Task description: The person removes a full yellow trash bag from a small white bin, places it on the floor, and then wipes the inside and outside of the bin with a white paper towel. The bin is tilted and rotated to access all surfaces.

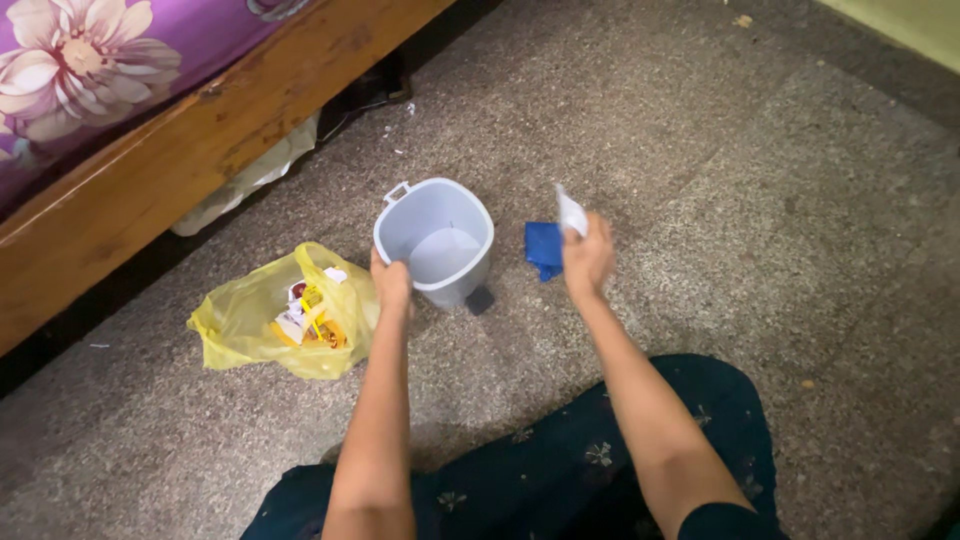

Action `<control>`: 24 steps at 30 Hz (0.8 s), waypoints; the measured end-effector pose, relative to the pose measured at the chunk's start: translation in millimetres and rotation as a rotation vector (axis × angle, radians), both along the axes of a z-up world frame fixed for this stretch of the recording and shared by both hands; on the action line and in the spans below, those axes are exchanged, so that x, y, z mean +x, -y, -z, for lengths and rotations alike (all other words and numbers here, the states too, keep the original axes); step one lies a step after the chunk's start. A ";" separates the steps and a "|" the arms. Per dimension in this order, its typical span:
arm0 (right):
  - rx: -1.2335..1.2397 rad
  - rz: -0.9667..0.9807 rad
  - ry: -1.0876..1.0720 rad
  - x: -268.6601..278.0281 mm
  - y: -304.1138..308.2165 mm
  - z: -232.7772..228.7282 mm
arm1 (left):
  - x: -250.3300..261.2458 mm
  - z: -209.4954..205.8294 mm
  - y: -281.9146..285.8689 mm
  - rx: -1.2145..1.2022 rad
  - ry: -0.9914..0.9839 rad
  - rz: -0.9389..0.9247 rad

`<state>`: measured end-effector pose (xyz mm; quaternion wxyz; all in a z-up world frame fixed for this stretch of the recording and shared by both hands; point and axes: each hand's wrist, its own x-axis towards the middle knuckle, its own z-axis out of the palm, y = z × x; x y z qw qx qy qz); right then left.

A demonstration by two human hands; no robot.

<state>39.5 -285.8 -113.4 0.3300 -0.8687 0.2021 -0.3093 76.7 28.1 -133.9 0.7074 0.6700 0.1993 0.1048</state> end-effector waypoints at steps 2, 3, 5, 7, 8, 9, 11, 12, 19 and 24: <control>0.074 -0.166 0.086 2.8 -18.3 -31.0 | -2.1 1.7 1.3 -0.176 0.031 -0.025; 0.110 -0.250 0.129 2.5 -28.8 -43.6 | -4.1 0.6 1.3 -0.159 0.054 -0.031; 0.068 -0.365 0.240 0.4 -50.3 -63.2 | -8.4 -4.8 0.5 -0.126 0.099 -0.049; 0.076 -0.512 0.232 -4.7 -71.2 -74.6 | -13.3 -12.6 -1.0 -0.092 0.134 -0.036; 0.103 -0.601 0.169 -9.9 -81.0 -76.6 | -16.2 -17.2 -2.4 -0.075 0.150 -0.030; 0.130 -0.690 0.104 -15.2 -90.4 -76.9 | -19.4 -22.3 -4.4 -0.012 0.180 0.002; -0.072 -0.861 -0.011 -22.5 -106.9 -74.2 | -22.7 -34.2 -5.2 0.114 0.245 0.069; -0.174 -0.942 -0.069 -26.6 -113.7 -70.6 | -24.5 -40.1 -3.8 0.146 0.268 0.092; -0.214 -0.949 -0.590 -48.3 -144.2 -36.0 | -41.3 -80.6 14.1 0.451 0.208 0.159; -0.313 -1.057 -0.680 -49.4 -137.2 -5.0 | -45.5 -94.7 15.4 0.856 0.098 0.254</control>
